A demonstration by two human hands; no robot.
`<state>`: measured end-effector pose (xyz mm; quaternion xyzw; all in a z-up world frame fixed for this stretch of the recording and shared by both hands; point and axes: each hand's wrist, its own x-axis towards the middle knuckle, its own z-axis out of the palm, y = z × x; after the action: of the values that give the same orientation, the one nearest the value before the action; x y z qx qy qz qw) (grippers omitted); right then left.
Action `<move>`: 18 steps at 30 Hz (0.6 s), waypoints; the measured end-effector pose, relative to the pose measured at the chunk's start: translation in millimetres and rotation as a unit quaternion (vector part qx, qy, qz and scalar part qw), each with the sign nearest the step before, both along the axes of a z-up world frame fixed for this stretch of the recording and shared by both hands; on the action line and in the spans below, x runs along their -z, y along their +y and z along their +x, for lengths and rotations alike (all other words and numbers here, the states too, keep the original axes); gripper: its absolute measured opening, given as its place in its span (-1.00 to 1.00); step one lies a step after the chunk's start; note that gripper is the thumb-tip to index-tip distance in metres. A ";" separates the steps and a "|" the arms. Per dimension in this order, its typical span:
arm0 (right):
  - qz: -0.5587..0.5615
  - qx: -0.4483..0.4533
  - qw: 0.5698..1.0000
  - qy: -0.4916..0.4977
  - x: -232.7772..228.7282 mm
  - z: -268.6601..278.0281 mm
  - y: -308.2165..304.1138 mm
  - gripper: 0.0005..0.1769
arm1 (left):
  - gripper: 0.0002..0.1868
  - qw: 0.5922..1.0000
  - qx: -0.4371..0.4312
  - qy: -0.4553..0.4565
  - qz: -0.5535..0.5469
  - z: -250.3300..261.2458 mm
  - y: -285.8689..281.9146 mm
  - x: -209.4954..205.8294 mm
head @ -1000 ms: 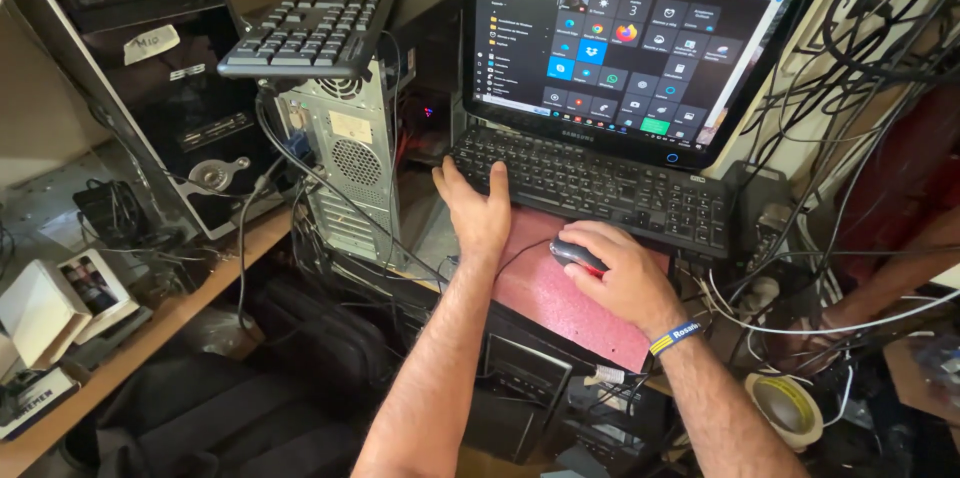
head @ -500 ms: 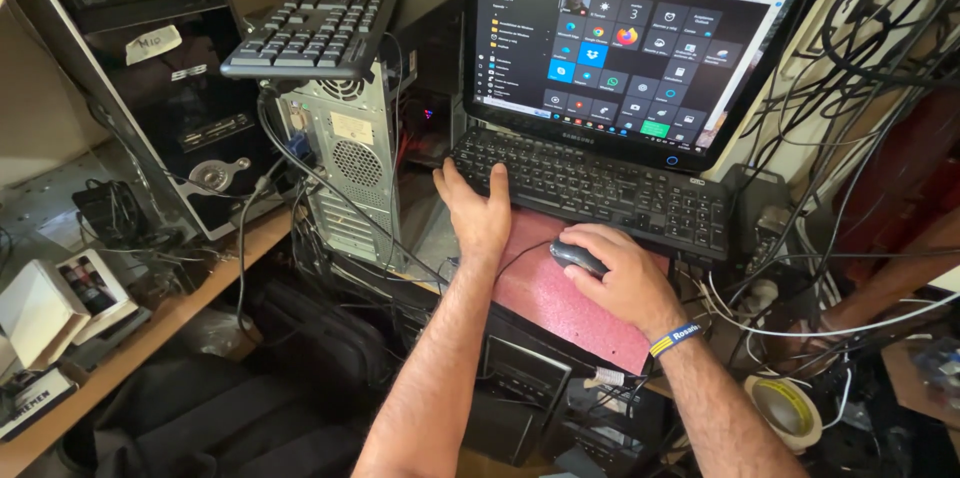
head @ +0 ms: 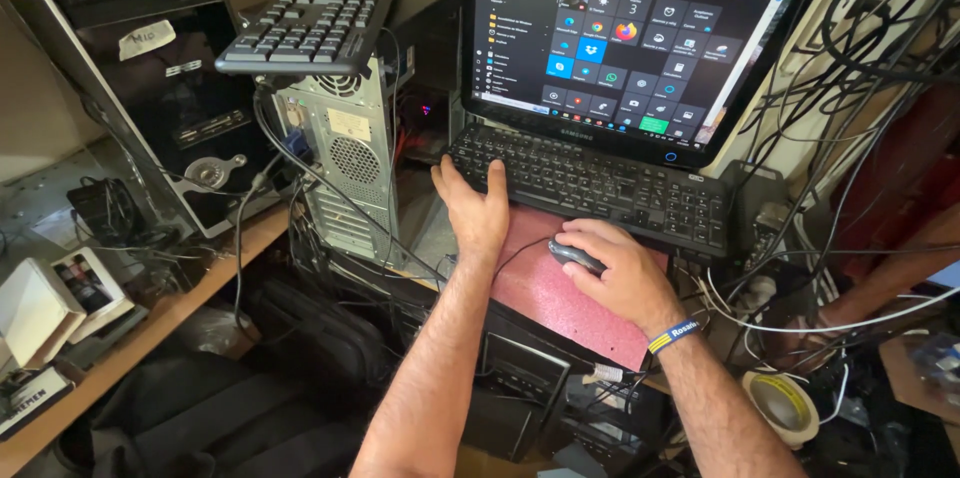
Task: Using a computer mouse and keyboard to navigate and review technical data on a monitor.
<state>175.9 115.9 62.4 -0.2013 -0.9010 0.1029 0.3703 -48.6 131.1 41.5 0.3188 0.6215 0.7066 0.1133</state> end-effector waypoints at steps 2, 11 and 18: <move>-0.002 0.002 1.000 0.000 0.8 0.1 0.0 -0.58 | -0.05 1.000 0.000 0.000 0.003 -0.8 -1.2 -0.9; -0.010 0.008 1.000 -0.002 1.3 -0.2 0.0 -0.57 | -0.06 1.000 0.002 0.002 0.010 1.7 -3.2 -2.3; -0.014 0.005 1.000 0.003 5.3 -0.1 1.5 -0.59 | -0.05 1.000 -0.003 0.006 0.010 0.2 0.4 0.6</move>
<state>175.8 117.4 57.0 -0.2107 -0.8973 0.1137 0.3709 -48.4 131.5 40.9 0.3225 0.6158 0.7113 0.1039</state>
